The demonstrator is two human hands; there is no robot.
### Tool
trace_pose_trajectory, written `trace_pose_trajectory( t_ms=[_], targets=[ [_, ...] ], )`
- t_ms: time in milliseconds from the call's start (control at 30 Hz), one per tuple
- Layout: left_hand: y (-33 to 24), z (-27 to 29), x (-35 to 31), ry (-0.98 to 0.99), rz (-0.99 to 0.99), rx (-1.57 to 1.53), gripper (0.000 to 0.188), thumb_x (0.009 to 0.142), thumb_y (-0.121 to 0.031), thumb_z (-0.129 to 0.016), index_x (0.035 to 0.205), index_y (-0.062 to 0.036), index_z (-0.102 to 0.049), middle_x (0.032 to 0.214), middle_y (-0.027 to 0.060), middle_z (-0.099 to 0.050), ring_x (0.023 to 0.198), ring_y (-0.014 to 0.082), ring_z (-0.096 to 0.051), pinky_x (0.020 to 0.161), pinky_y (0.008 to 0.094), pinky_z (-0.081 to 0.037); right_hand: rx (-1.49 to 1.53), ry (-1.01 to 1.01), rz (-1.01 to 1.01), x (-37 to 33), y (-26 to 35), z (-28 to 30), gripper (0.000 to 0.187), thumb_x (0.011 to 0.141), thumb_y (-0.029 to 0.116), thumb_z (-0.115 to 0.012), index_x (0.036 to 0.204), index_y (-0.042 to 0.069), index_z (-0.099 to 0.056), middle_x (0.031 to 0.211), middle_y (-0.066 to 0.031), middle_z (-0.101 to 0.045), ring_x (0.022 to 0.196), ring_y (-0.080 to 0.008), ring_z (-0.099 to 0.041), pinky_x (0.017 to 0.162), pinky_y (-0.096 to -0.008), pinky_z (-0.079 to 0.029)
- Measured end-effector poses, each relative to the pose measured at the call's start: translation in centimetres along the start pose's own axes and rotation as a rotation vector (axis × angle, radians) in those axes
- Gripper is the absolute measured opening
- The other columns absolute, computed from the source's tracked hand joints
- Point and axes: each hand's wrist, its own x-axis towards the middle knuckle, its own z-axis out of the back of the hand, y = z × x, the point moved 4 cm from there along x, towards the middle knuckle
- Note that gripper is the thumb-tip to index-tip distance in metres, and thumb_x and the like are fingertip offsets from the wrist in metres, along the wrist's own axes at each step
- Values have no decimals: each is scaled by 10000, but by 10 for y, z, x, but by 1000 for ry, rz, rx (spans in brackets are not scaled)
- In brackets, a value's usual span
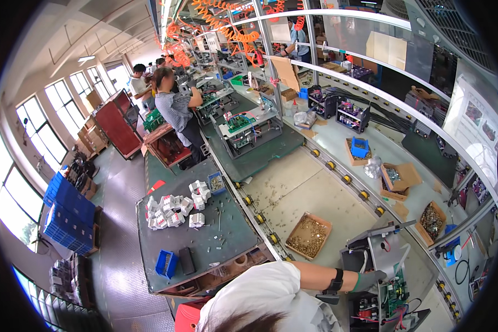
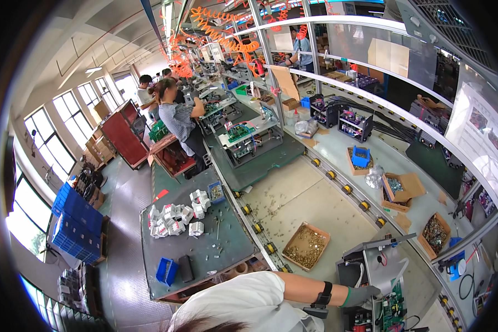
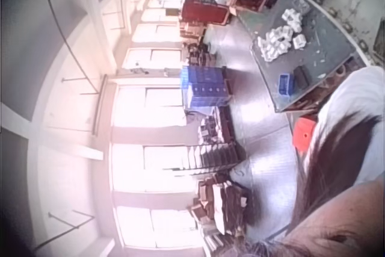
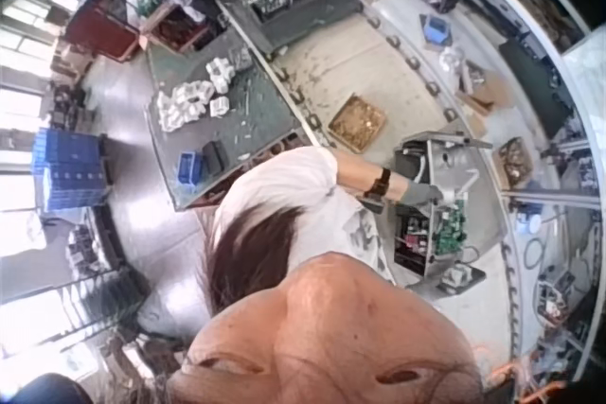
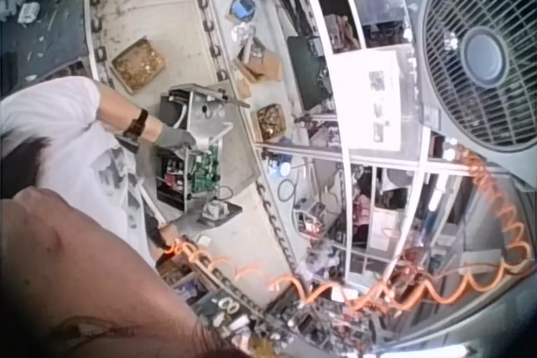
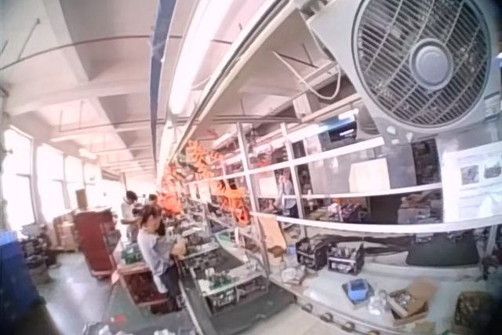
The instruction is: Assembling and wiring components inside a metal electronic unit enclosure on a factory assembly line.
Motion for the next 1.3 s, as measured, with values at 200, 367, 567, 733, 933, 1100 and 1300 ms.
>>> trace_pose_trajectory(
  t_ms=[200, 367, 567, 733, 933, 1100, 1300],
  targets=[
    [-30, -31, 14, 65, -31, -114, 286, 800, -376, -550, 884, -103, -556, 760, 24, -566, 666, 173, -586, 624, 290, -519, -28, 56, -63, 36, -35, -10, 434, 820, 163, -608, 1183, -48, -499, 1091, -189, -563, 968, -282, -560, 822, -382, -468],
    [-48, -47, 28, 68, 5, -242, 240, 852, -331, -505, 923, -116, -584, 819, 5, -578, 739, 136, -578, 721, 290, -518, -51, 91, -163, 41, -74, -19, 412, 815, 153, -603, 1163, -51, -518, 1067, -178, -573, 949, -269, -563, 809, -376, -467],
    [-78, -55, 50, 20, -12, -167, 180, 864, -208, -512, 992, -82, -531, 881, 67, -628, 777, 184, -628, 653, 294, -529, -71, 150, -247, 73, -123, -37, 386, 810, 142, -596, 1138, -55, -541, 1038, -165, -584, 925, -253, -566, 793, -370, -467],
    [-139, -49, -18, -72, -467, 404, 387, 790, -46, -497, 1172, -101, -514, 1002, 81, -612, 852, 221, -616, 693, 316, -507, -95, 220, -334, 89, -177, -46, 366, 805, 132, -591, 1117, -58, -560, 1014, -154, -594, 906, -239, -568, 781, -364, -467],
    [-144, -2, -37, -259, -951, 1771, 260, 783, -246, -566, 996, -99, -598, 888, 100, -588, 924, 267, -559, 940, 457, -366, -188, 229, -482, 75, -231, -2, 345, 800, 121, -584, 1092, -62, -582, 985, -141, -606, 882, -223, -571, 765, -358, -467],
    [-131, 26, -47, 87, -796, 1945, 427, 681, -351, -692, 1014, -100, -599, 986, 114, -573, 971, 310, -531, 911, 445, -386, -108, 162, -283, 35, -108, -9, 438, 912, 303, -531, 1185, -40, -543, 1086, -173, -623, 961, -241, -565, 861, -350, -437],
    [-128, 32, -35, 113, -854, 2152, 328, 707, -353, -670, 917, -107, -615, 897, 92, -592, 897, 269, -568, 809, 417, -426, -691, 109, -412, -23, 24, -29, 551, 902, 433, -464, 1351, 122, -392, 1134, -268, -563, 990, -446, -560, 789, -506, -447]
  ],
)
